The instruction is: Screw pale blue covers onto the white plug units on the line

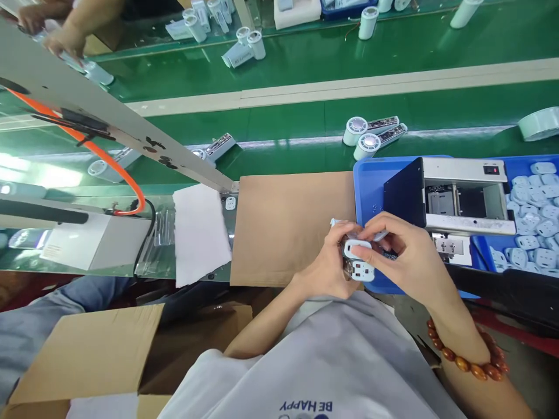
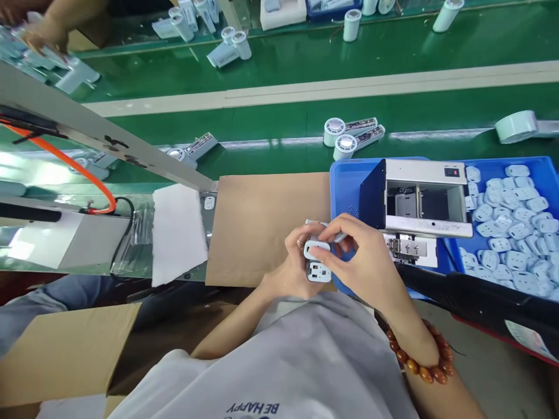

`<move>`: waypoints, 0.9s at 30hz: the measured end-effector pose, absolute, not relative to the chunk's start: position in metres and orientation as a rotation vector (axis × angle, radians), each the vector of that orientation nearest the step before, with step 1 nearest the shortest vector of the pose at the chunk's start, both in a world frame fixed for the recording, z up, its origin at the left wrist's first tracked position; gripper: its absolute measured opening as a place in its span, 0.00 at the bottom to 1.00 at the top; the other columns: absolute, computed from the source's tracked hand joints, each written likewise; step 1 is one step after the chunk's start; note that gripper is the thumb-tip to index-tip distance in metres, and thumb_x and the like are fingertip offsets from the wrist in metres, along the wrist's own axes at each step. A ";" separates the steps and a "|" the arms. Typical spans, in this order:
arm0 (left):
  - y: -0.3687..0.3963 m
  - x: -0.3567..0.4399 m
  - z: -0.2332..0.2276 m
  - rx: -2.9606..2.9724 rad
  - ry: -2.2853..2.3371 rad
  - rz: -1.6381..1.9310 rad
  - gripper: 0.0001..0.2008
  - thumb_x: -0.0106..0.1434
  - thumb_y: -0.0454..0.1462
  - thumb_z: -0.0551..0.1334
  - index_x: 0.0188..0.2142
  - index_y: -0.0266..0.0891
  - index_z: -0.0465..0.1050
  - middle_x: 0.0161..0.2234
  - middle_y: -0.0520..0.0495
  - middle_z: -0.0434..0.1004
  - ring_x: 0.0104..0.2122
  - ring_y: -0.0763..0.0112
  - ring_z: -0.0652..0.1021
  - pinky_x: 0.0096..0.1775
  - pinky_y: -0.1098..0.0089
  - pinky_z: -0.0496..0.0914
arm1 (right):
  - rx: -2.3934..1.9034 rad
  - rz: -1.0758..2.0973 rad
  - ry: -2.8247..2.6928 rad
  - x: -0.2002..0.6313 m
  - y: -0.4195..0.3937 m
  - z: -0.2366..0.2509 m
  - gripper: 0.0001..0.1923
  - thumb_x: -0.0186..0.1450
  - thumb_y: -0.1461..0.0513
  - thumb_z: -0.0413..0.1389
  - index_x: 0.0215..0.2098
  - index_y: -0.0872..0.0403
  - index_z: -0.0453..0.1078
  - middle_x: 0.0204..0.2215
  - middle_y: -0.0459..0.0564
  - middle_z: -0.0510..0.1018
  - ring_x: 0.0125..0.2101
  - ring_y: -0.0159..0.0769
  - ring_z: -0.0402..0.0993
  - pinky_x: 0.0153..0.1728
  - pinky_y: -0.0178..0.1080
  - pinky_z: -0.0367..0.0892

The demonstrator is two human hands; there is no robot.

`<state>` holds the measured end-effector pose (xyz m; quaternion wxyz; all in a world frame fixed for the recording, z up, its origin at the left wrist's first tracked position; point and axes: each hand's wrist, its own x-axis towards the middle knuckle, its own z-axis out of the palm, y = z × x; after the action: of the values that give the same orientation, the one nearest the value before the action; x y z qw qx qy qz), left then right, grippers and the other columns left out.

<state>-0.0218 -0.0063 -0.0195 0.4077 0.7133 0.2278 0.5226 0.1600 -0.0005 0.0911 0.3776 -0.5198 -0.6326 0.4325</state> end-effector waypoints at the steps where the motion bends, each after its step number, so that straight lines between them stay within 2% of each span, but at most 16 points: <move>1: -0.005 -0.021 -0.020 1.809 0.566 1.328 0.61 0.62 0.30 0.74 0.81 0.61 0.36 0.63 0.40 0.72 0.56 0.54 0.83 0.65 0.36 0.78 | -1.335 1.114 -1.612 0.159 0.001 0.091 0.16 0.70 0.51 0.77 0.39 0.54 0.82 0.38 0.49 0.79 0.31 0.27 0.67 0.31 0.34 0.64; 5: 0.003 -0.024 -0.023 1.836 0.561 1.336 0.55 0.64 0.30 0.74 0.76 0.64 0.44 0.65 0.39 0.69 0.60 0.52 0.82 0.59 0.39 0.82 | -1.362 1.069 -1.526 0.159 0.000 0.085 0.18 0.72 0.50 0.76 0.39 0.55 0.79 0.36 0.49 0.78 0.30 0.27 0.66 0.29 0.33 0.62; 8: 0.007 -0.025 -0.027 1.839 0.538 1.321 0.47 0.63 0.31 0.76 0.68 0.65 0.51 0.65 0.42 0.69 0.59 0.53 0.82 0.57 0.41 0.83 | -1.299 1.035 -1.402 0.160 -0.008 0.080 0.18 0.82 0.48 0.63 0.47 0.55 0.75 0.38 0.51 0.77 0.32 0.30 0.71 0.33 0.35 0.69; 10: 0.008 -0.023 -0.029 1.846 0.523 1.324 0.43 0.62 0.32 0.77 0.64 0.64 0.53 0.64 0.43 0.69 0.59 0.53 0.82 0.58 0.40 0.81 | -1.243 1.012 -1.329 0.161 -0.017 0.079 0.14 0.84 0.51 0.59 0.52 0.53 0.71 0.43 0.52 0.79 0.32 0.31 0.74 0.35 0.38 0.75; 12: 0.009 -0.020 -0.029 1.858 0.537 1.336 0.41 0.62 0.33 0.76 0.62 0.63 0.53 0.65 0.43 0.69 0.58 0.53 0.81 0.59 0.40 0.80 | -1.235 0.949 -1.276 0.162 -0.025 0.081 0.13 0.81 0.55 0.64 0.55 0.51 0.69 0.53 0.54 0.79 0.35 0.31 0.77 0.36 0.38 0.79; 14: 0.009 -0.017 -0.029 1.876 0.570 1.349 0.39 0.62 0.33 0.75 0.61 0.61 0.53 0.64 0.43 0.70 0.56 0.54 0.81 0.59 0.39 0.79 | -1.267 0.891 -1.241 0.163 -0.032 0.083 0.19 0.77 0.59 0.69 0.60 0.50 0.69 0.62 0.55 0.77 0.39 0.32 0.82 0.39 0.38 0.82; 15: 0.009 -0.016 -0.029 1.880 0.588 1.354 0.38 0.63 0.33 0.74 0.61 0.61 0.53 0.64 0.43 0.71 0.55 0.54 0.81 0.58 0.40 0.78 | -1.287 0.878 -1.228 0.162 -0.035 0.084 0.21 0.76 0.60 0.70 0.62 0.50 0.68 0.62 0.56 0.77 0.40 0.33 0.84 0.40 0.38 0.84; 17: 0.010 -0.016 -0.028 1.890 0.615 1.348 0.37 0.63 0.34 0.74 0.59 0.60 0.53 0.63 0.44 0.71 0.53 0.55 0.80 0.56 0.42 0.78 | -1.334 0.856 -1.194 0.163 -0.039 0.086 0.25 0.75 0.60 0.72 0.63 0.50 0.67 0.57 0.55 0.82 0.40 0.36 0.86 0.43 0.40 0.86; 20: 0.010 -0.017 -0.026 1.915 0.636 1.328 0.36 0.62 0.34 0.74 0.57 0.59 0.53 0.63 0.45 0.72 0.52 0.56 0.80 0.55 0.43 0.78 | -1.406 0.826 -1.166 0.164 -0.042 0.086 0.21 0.72 0.59 0.75 0.57 0.52 0.73 0.47 0.52 0.84 0.40 0.39 0.87 0.42 0.37 0.85; 23: 0.009 -0.018 -0.024 1.937 0.626 1.341 0.34 0.65 0.35 0.73 0.58 0.60 0.53 0.62 0.45 0.72 0.51 0.56 0.80 0.53 0.43 0.79 | -1.405 0.899 -1.230 0.167 -0.041 0.086 0.15 0.71 0.58 0.76 0.49 0.53 0.79 0.43 0.51 0.84 0.39 0.36 0.85 0.35 0.32 0.79; 25: 0.008 -0.017 -0.024 1.920 0.635 1.367 0.33 0.68 0.38 0.75 0.58 0.60 0.54 0.62 0.45 0.72 0.51 0.57 0.80 0.54 0.42 0.79 | -1.372 0.957 -1.269 0.168 -0.041 0.087 0.13 0.70 0.59 0.76 0.43 0.53 0.78 0.40 0.51 0.82 0.37 0.34 0.83 0.34 0.32 0.77; 27: 0.007 -0.015 -0.027 1.891 0.646 1.392 0.35 0.68 0.47 0.80 0.58 0.60 0.54 0.62 0.45 0.72 0.53 0.56 0.81 0.55 0.42 0.80 | -1.342 0.989 -1.279 0.167 -0.041 0.089 0.17 0.71 0.60 0.75 0.35 0.54 0.71 0.38 0.51 0.81 0.36 0.33 0.81 0.35 0.33 0.76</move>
<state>-0.0149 0.0070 -0.0267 0.3459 0.7284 0.2488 0.5365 0.1674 -0.0412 0.0886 0.4970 -0.5543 -0.5283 0.4082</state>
